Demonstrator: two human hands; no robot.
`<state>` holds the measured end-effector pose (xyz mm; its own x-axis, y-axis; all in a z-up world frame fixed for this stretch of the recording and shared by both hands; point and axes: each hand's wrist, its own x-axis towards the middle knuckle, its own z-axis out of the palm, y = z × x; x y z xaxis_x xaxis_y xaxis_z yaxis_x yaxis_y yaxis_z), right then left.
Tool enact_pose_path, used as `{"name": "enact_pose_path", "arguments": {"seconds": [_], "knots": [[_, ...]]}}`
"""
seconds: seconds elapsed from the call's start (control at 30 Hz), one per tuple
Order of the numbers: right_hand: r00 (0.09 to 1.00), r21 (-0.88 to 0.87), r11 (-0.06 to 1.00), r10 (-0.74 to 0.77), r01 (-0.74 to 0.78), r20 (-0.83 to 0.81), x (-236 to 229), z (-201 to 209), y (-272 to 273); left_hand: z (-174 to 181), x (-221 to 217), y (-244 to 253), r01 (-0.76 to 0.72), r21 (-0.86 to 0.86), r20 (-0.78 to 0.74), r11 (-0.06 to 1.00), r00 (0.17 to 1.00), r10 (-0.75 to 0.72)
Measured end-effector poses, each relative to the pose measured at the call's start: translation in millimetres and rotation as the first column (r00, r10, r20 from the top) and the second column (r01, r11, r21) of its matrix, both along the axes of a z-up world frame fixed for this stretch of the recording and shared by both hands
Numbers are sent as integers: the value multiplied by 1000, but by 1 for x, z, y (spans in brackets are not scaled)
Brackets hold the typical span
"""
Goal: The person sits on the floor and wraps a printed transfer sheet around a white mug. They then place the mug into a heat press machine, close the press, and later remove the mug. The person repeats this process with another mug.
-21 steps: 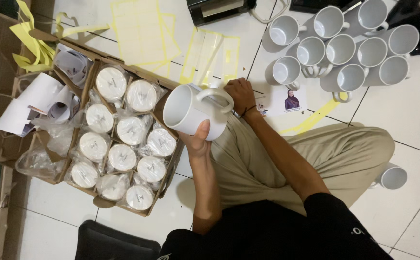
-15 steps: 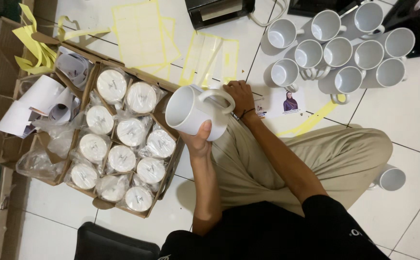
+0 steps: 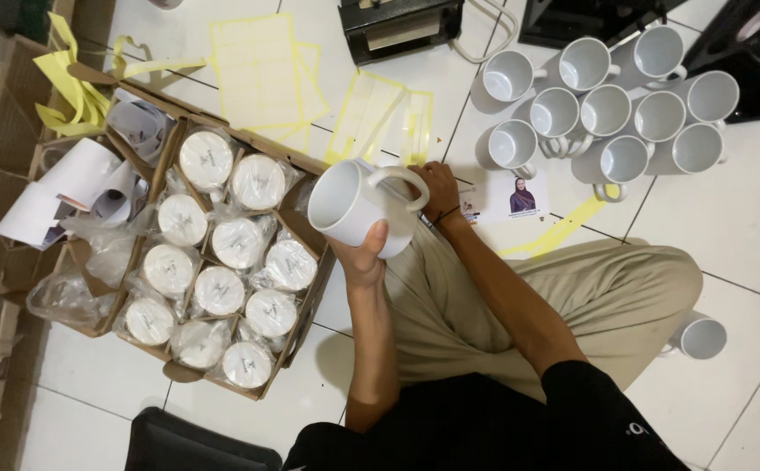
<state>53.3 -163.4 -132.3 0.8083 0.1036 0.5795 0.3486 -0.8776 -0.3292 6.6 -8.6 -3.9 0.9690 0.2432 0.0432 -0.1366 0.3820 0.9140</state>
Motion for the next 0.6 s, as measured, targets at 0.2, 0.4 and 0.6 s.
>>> {"name": "enact_pose_path", "arguments": {"seconds": [0.2, 0.4, 0.6], "knots": [[1000, 28, 1000, 9, -10, 5, 0, -1, 4, -7, 2, -3, -37, 21, 23, 999, 999, 37], [997, 47, 997, 64, -62, -36, -9, 16, 10, 10, 3, -4, -37, 26, 10, 999, 999, 37], [671, 85, 996, 67, -6, -738, -15, 51, -1, 12, -8, -11, 36, -155, 61, 987, 998, -27]]}}
